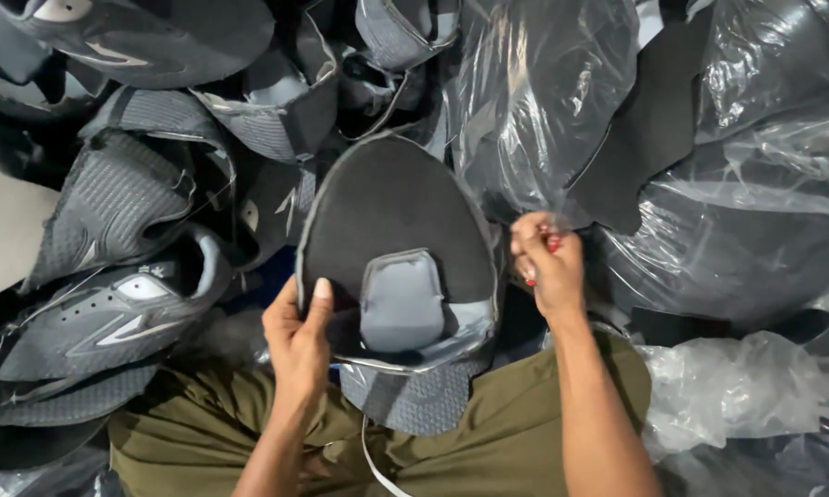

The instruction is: The person uses trimming snips to remove excess material and threads from grey shoe upper components.

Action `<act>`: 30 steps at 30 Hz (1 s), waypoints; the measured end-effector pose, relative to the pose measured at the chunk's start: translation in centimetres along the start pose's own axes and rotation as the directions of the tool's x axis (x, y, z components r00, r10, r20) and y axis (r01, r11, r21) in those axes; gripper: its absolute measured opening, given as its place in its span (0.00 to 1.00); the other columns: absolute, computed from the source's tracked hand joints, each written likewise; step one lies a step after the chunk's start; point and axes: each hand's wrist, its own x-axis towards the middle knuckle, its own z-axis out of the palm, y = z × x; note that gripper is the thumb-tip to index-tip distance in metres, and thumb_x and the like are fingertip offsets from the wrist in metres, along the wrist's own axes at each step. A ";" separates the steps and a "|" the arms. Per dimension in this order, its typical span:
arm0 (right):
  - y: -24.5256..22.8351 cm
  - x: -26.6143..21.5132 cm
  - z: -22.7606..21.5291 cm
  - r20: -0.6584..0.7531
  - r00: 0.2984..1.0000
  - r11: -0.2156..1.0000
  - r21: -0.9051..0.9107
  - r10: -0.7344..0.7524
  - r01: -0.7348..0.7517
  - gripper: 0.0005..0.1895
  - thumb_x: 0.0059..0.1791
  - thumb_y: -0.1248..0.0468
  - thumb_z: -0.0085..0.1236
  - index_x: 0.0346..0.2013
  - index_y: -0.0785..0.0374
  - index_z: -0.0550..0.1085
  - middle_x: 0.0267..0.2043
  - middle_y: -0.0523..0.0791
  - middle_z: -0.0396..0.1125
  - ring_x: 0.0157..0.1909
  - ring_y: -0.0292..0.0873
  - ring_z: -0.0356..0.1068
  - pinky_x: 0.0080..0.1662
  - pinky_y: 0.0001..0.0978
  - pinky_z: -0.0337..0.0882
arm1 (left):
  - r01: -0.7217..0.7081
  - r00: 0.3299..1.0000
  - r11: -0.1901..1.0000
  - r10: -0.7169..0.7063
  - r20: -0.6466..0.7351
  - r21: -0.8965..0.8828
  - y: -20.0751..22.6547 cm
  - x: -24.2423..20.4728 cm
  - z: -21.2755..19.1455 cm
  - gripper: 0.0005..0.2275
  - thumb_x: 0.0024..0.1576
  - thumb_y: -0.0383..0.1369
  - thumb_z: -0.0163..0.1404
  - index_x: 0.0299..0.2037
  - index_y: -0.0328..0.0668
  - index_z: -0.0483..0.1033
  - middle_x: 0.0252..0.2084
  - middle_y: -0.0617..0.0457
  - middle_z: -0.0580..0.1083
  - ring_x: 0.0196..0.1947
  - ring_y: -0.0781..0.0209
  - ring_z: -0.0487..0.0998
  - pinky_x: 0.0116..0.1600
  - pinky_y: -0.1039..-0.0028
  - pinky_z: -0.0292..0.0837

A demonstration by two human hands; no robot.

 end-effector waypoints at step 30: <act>2.5 -0.7 1.1 0.068 0.993 0.987 0.126 0.095 -0.103 0.32 0.57 0.39 0.49 0.34 0.68 0.74 0.24 0.44 0.67 0.17 0.33 0.58 0.22 0.23 0.54 | -0.012 0.999 0.986 0.004 0.045 0.164 -2.4 0.5 -1.7 0.11 0.67 0.36 0.48 0.37 0.35 0.75 0.29 0.67 0.66 0.31 0.77 0.61 0.35 0.80 0.57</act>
